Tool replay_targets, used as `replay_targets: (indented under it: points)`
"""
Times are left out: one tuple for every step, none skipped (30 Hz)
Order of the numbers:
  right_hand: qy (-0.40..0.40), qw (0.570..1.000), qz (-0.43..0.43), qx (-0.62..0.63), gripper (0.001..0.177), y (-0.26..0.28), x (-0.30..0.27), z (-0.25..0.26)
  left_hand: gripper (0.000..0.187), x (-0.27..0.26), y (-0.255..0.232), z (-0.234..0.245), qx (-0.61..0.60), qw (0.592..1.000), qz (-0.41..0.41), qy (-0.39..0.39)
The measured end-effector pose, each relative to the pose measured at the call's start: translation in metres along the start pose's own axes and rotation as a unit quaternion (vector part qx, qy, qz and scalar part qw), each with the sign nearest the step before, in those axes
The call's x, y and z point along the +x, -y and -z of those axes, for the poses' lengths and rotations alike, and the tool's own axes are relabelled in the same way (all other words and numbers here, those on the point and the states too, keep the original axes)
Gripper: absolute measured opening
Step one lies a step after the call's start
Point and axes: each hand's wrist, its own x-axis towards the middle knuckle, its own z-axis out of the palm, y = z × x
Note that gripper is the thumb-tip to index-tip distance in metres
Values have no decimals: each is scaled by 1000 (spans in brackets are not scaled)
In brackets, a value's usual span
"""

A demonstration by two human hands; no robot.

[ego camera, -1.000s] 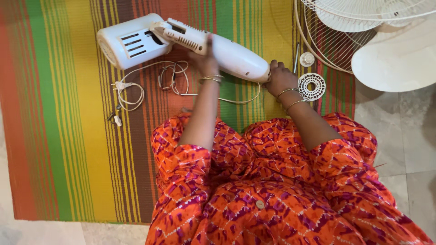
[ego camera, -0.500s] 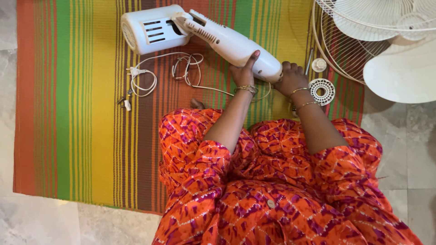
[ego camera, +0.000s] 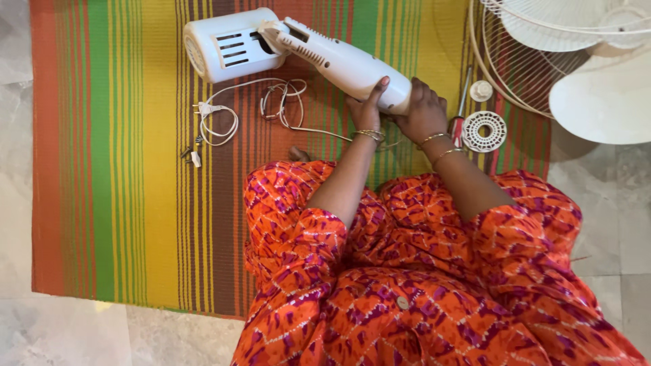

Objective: The person sits on a mat and uses a screwdriver to tighten screws on the internal housing of a white handheld appliance. They then attach the outer casing to the main body, aligning and pressing the parts together to complete the assembly.

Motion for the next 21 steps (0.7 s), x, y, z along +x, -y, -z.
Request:
replay_targets:
  points:
    - [-2,1000,4,-7,103,2,0,2,111,4,0,2,14,1000,-3,6]
    - [-4,1000,11,-17,102,2,2,7,109,7,-2,0,24,1000,-7,10]
    - [13,1000,-5,-12,101,2,3,11,108,5,-9,-4,34,999,-11,14]
    - [30,999,-18,-6,99,5,5,14,108,-2,-20,-7,68,996,-54,-7]
    - [48,998,-31,-1,98,8,8,17,108,-14,-37,-11,102,990,-97,-30]
    - [60,997,-42,3,95,9,10,19,109,-32,-57,-16,137,980,-136,-50]
    - [71,996,-53,7,92,11,13,20,102,-52,-83,-24,90,988,-123,3]
    - [84,994,-64,11,89,11,15,21,95,-75,-113,-32,42,992,-109,56]
    - [80,995,-55,5,86,9,16,22,79,-102,-146,-39,46,979,-131,150]
    - [77,996,-44,0,83,8,18,21,67,-131,-182,-45,51,957,-152,242]
    - [73,997,-34,-4,79,6,18,19,58,-167,-218,-48,18,924,-154,348]
    - [84,995,-45,-2,81,6,19,18,56,-201,-255,-47,16,882,-175,438]
    - [96,994,-56,-1,83,6,19,16,54,-238,-290,-46,14,828,-195,525]
    - [105,992,-66,1,85,4,20,15,53,-275,-320,-43,11,770,-211,602]
    - [115,990,-76,2,87,3,20,15,51,-310,-346,-41,11,716,-219,663]
    - [126,989,-83,3,89,3,24,17,50,-339,-369,-42,17,671,-225,706]
    - [136,987,-91,4,92,2,28,19,49,-365,-385,-45,27,630,-229,742]
    - [130,988,-86,4,90,2,28,19,47,-387,-394,-46,40,599,-237,764]
    - [124,989,-81,4,89,1,27,20,46,-406,-397,-47,57,577,-243,778]
    - [120,990,-78,5,87,1,24,20,45,-421,-399,-46,71,553,-252,791]
    - [124,989,-80,2,89,2,21,20,44,-432,-398,-46,84,538,-260,797]
